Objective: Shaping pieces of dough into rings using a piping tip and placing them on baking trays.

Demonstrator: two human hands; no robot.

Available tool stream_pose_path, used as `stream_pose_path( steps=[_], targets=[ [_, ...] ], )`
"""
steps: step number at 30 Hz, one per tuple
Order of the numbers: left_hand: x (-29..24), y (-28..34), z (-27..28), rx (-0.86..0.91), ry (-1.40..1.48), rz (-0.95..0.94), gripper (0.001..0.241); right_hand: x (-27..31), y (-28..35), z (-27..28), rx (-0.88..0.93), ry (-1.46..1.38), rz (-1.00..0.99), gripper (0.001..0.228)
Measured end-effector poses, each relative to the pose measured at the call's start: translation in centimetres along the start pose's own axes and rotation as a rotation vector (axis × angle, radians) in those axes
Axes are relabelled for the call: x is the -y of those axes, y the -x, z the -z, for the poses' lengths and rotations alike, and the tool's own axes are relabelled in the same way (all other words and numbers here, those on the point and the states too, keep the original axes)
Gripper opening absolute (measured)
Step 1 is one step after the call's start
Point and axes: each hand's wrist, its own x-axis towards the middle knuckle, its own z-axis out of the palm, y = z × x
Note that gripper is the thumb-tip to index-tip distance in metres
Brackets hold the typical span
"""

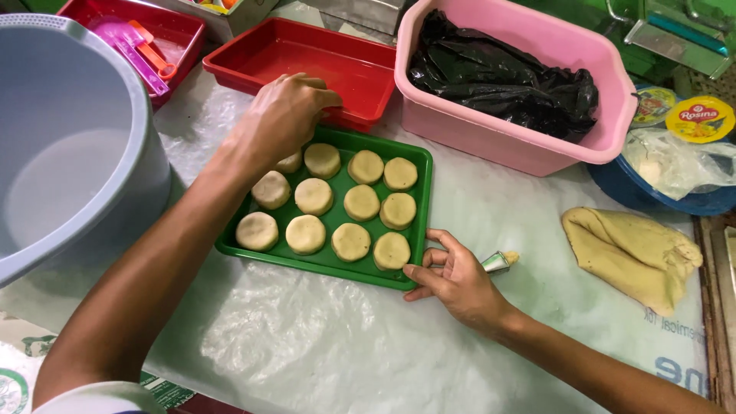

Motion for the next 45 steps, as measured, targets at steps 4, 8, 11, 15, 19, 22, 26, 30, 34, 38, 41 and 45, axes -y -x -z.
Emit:
stream_pose_path(
  steps=[4, 8, 11, 15, 19, 22, 26, 30, 34, 38, 41, 45],
  targets=[
    [1.7, -0.3, -1.2, 0.009, 0.084, 0.081, 0.049, -0.6, -0.2, 0.3, 0.011, -0.044, 0.025, 0.065],
    [3.4, -0.9, -2.6, 0.097, 0.084, 0.123, 0.039, -0.4, -0.1, 0.2, -0.001, -0.051, 0.009, 0.063],
    [4.3, -1.8, -3.7, 0.142, 0.122, 0.188, 0.036, -0.1, 0.1, 0.0, 0.006, -0.046, 0.012, 0.064],
    [5.3, -2.7, -4.0, 0.144, 0.046, 0.293, 0.033, -0.5, 0.2, 0.1, 0.006, -0.057, 0.039, 0.069],
    [7.4, -3.0, -5.6, 0.132, -0.057, 0.375, 0.051, 0.0, 0.6, 0.0, 0.004, -0.024, 0.024, 0.072],
    [8.7, -2.8, -6.7, 0.106, -0.11, 0.412, 0.037, 0.3, 0.8, 0.0, 0.016, -0.025, 0.036, 0.067],
    [8.8, -2.3, -7.0, -0.047, 0.011, 0.45, 0.051, -0.3, 0.6, 0.1, 0.012, -0.043, 0.013, 0.062],
    [7.6, -1.2, -6.6, -0.173, 0.074, 0.302, 0.044, -0.3, 0.4, 0.3, 0.037, -0.069, 0.025, 0.062],
    [2.2, -0.2, -2.3, -0.141, 0.211, 0.244, 0.028, -0.2, 0.1, 0.4, 0.051, -0.086, 0.038, 0.064],
    [-4.6, 1.4, 1.1, -0.006, 0.354, 0.231, 0.022, -0.8, -0.1, -0.2, -0.016, -0.063, 0.054, 0.066],
    [-9.6, 3.2, 2.1, 0.21, 0.396, 0.285, 0.029, -1.5, -0.4, -0.2, -0.068, -0.134, 0.095, 0.066],
    [-14.2, 5.4, -0.4, 0.205, 0.343, -0.055, 0.019, -1.7, -0.6, -0.1, -0.027, -0.139, 0.1, 0.068]
  ],
)
